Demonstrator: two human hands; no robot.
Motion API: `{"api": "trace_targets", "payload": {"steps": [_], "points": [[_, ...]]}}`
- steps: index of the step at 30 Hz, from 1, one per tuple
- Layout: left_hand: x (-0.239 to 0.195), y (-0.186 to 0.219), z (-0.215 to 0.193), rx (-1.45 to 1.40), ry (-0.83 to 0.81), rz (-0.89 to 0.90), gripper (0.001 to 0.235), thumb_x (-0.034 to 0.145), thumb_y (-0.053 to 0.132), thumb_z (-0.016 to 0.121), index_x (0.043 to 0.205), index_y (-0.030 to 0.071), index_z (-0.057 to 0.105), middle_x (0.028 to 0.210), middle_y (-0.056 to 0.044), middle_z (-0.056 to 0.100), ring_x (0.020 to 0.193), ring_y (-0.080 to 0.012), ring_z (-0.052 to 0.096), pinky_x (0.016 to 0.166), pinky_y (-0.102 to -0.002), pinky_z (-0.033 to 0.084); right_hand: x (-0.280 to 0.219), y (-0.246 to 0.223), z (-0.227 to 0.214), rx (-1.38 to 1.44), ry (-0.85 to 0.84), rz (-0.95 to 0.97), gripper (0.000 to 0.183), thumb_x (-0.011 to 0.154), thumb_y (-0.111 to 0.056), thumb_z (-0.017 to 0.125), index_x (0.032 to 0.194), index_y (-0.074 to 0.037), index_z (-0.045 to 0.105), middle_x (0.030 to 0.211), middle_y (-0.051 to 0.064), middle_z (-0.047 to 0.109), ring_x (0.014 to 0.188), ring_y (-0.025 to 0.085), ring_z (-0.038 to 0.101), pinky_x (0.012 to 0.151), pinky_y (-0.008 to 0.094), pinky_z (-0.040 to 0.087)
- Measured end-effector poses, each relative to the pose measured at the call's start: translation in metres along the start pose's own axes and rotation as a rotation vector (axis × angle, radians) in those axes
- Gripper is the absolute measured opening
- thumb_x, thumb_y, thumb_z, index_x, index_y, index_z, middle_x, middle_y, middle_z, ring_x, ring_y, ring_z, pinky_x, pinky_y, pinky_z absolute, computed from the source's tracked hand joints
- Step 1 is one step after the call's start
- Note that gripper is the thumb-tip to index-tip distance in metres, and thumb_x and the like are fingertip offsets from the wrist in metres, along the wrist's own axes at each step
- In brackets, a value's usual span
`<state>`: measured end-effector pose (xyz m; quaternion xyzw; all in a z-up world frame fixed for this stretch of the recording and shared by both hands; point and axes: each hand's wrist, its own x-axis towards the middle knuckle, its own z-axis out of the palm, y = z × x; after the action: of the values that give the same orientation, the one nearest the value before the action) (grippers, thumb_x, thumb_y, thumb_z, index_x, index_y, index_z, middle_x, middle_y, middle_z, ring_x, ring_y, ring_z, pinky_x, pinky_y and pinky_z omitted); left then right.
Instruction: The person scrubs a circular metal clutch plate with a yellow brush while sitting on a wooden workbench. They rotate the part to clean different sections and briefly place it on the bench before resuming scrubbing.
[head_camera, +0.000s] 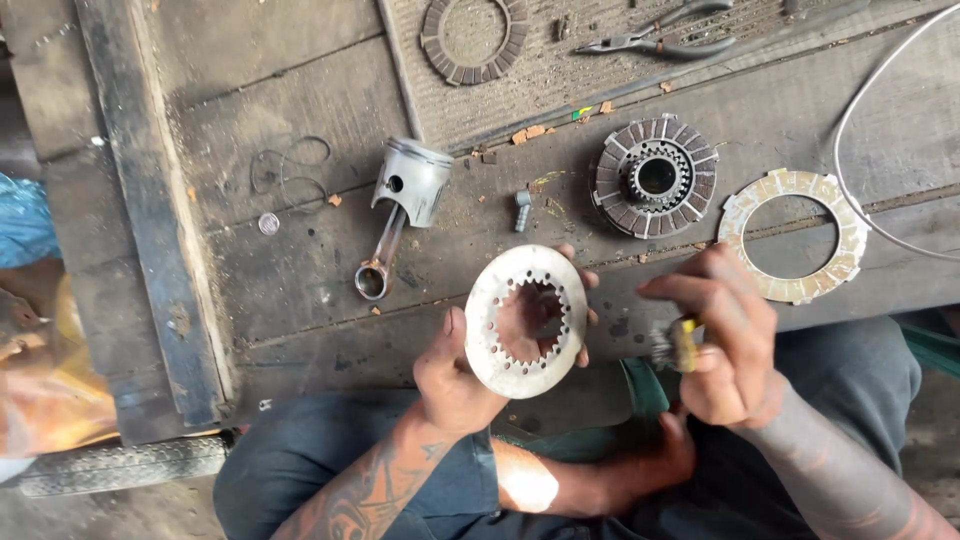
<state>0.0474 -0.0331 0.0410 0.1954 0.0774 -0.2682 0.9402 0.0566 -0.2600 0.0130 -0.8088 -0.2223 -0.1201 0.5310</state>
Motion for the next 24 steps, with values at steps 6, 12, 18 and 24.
{"api": "trace_targets", "payload": {"steps": [6, 12, 18, 24], "points": [[-0.006, -0.015, -0.010, 0.106, 0.000, -0.073, 0.104, 0.093, 0.066, 0.044, 0.160, -0.011, 0.029, 0.143, -0.020, 0.053, 0.109, -0.0271, 0.059, 0.087, -0.042, 0.050, 0.004, 0.003, 0.003, -0.106, -0.131, 0.125, 0.042, 0.101, -0.043, 0.042, 0.100, -0.002, 0.053, 0.085, 0.010, 0.057, 0.078, 0.026, 0.044, 0.079, 0.042, 0.031], [-0.009, -0.016, -0.013, 0.169, 0.112, -0.228, 0.097, 0.095, 0.072, 0.027, 0.140, -0.011, 0.049, 0.110, -0.028, 0.064, 0.082, -0.0308, 0.061, 0.082, -0.038, 0.051, 0.001, 0.010, -0.003, -0.274, -0.052, 0.021, 0.032, 0.098, -0.035, 0.063, 0.101, -0.004, 0.055, 0.090, 0.009, 0.065, 0.077, 0.029, 0.052, 0.084, 0.045, 0.032], [-0.010, -0.026, -0.032, 0.152, 0.178, -0.246, 0.094, 0.096, 0.070, 0.031, 0.142, -0.010, 0.051, 0.108, -0.027, 0.066, 0.079, -0.0311, 0.062, 0.076, -0.036, 0.051, 0.014, 0.005, -0.004, -0.337, -0.166, -0.123, 0.029, 0.095, -0.036, 0.074, 0.089, -0.010, 0.061, 0.084, 0.006, 0.064, 0.068, 0.025, 0.052, 0.070, 0.042, 0.034], [-0.007, -0.024, -0.031, 0.116, 0.207, -0.200, 0.089, 0.098, 0.064, 0.036, 0.147, -0.010, 0.047, 0.139, -0.023, 0.058, 0.103, -0.0308, 0.062, 0.076, -0.043, 0.054, 0.016, 0.000, -0.004, -0.319, -0.214, -0.160, 0.031, 0.095, -0.039, 0.072, 0.091, -0.011, 0.061, 0.084, 0.004, 0.063, 0.067, 0.024, 0.054, 0.066, 0.038, 0.035]]}}
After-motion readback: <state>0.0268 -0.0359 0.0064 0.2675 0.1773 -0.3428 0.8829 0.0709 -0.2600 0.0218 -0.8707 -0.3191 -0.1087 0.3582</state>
